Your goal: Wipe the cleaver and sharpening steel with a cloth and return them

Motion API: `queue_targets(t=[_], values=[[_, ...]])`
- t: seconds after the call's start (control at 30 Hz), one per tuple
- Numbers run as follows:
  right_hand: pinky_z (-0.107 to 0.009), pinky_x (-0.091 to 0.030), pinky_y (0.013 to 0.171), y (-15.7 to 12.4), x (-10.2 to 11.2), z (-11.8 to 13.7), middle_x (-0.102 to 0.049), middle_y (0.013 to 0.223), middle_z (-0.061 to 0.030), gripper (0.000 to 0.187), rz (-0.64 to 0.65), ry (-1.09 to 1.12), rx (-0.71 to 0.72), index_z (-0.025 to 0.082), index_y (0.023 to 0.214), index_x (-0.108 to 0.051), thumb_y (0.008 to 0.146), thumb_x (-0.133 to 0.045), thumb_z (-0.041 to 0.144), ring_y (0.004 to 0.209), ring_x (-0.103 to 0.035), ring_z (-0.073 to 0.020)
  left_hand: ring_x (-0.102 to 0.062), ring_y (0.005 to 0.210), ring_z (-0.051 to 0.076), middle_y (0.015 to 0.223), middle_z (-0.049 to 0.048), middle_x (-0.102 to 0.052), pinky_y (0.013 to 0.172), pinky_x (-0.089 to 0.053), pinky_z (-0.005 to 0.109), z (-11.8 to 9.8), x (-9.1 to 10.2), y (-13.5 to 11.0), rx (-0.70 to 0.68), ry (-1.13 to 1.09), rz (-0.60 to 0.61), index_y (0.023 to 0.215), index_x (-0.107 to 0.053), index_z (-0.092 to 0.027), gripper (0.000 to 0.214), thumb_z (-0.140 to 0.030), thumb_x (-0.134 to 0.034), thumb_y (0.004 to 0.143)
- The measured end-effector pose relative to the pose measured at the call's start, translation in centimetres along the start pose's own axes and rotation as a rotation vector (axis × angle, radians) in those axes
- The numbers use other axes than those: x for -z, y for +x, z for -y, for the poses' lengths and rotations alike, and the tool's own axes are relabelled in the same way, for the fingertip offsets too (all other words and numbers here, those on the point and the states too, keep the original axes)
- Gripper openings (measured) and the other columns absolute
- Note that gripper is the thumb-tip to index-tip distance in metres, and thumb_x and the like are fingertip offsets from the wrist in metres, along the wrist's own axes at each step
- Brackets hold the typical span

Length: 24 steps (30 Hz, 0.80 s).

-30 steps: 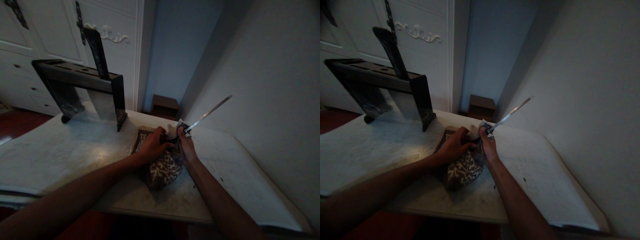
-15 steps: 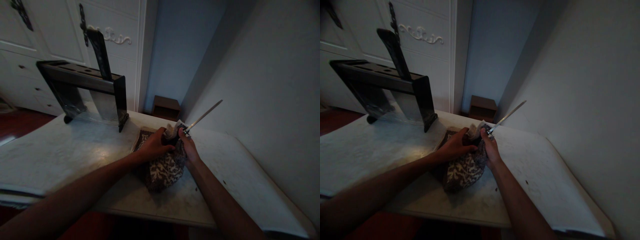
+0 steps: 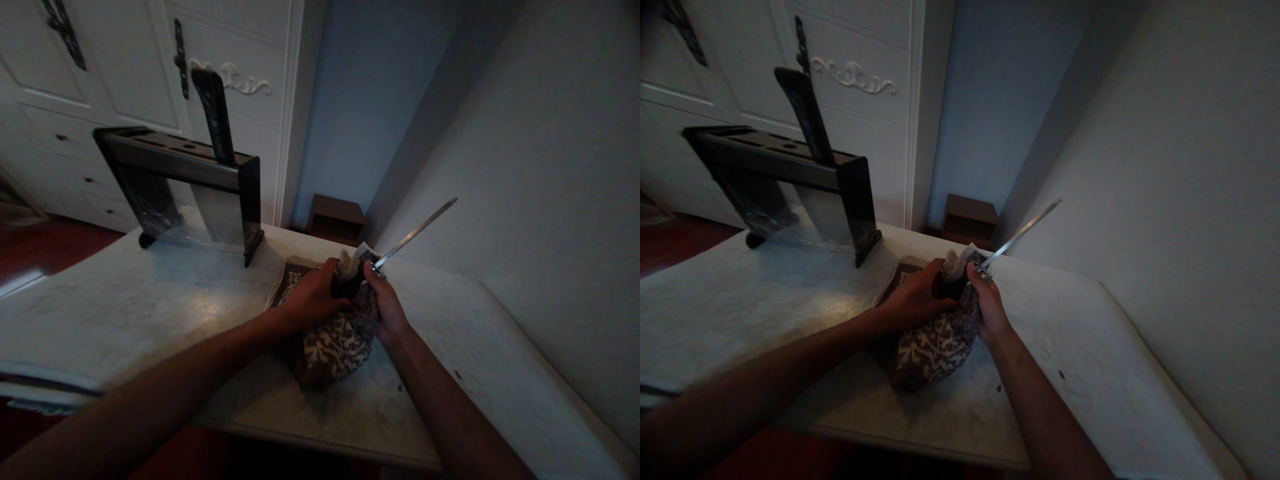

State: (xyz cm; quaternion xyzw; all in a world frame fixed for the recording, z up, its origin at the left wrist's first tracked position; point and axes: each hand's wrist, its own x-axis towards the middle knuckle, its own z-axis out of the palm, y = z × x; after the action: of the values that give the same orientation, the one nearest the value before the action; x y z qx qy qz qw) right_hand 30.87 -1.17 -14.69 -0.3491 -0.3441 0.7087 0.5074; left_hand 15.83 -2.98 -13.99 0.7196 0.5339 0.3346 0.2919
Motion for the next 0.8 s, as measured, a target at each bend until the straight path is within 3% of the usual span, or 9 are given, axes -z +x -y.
queue_targets(t=[0.27, 0.5, 0.8], values=[[-0.032, -0.057, 0.077, -0.1, 0.0, 0.0, -0.072, 0.093, -0.0055, 0.035, -0.019, -0.027, -0.022, 0.018, 0.105, -0.066, 0.078, -0.071, 0.040, 0.093, -0.068, -0.0231, -0.060, 0.094, 0.025, 0.103, 0.0081, -0.064, 0.077, -0.045, 0.030, 0.2, 0.2, 0.0, -0.030, -0.001, 0.016, 0.111, -0.050, -0.015, 0.057, -0.033, -0.078, 0.065], [-0.030, -0.057, 0.071, -0.1, 0.2, -0.1, -0.072, 0.093, -0.0065, 0.040, -0.035, -0.030, -0.008, 0.016, 0.106, -0.066, 0.074, -0.075, 0.039, 0.089, -0.069, -0.0232, -0.060, 0.100, 0.025, 0.107, 0.0085, -0.064, 0.083, -0.045, 0.032, 0.4, 0.7, 0.2, -0.055, -0.018, 0.060, 0.121, -0.049, -0.014, 0.059, -0.032, -0.074, 0.071], [-0.031, -0.057, 0.072, -0.3, -0.3, 0.1, -0.073, 0.090, -0.0051, 0.041, -0.008, -0.038, -0.030, 0.018, 0.108, -0.066, 0.075, -0.073, 0.042, 0.089, -0.069, -0.0241, -0.060, 0.091, 0.023, 0.100, 0.0050, -0.064, 0.075, -0.045, 0.030, 0.8, 0.7, 0.5, 0.011, -0.072, 0.055, 0.115, -0.052, -0.016, 0.062, -0.034, -0.080, 0.062]])
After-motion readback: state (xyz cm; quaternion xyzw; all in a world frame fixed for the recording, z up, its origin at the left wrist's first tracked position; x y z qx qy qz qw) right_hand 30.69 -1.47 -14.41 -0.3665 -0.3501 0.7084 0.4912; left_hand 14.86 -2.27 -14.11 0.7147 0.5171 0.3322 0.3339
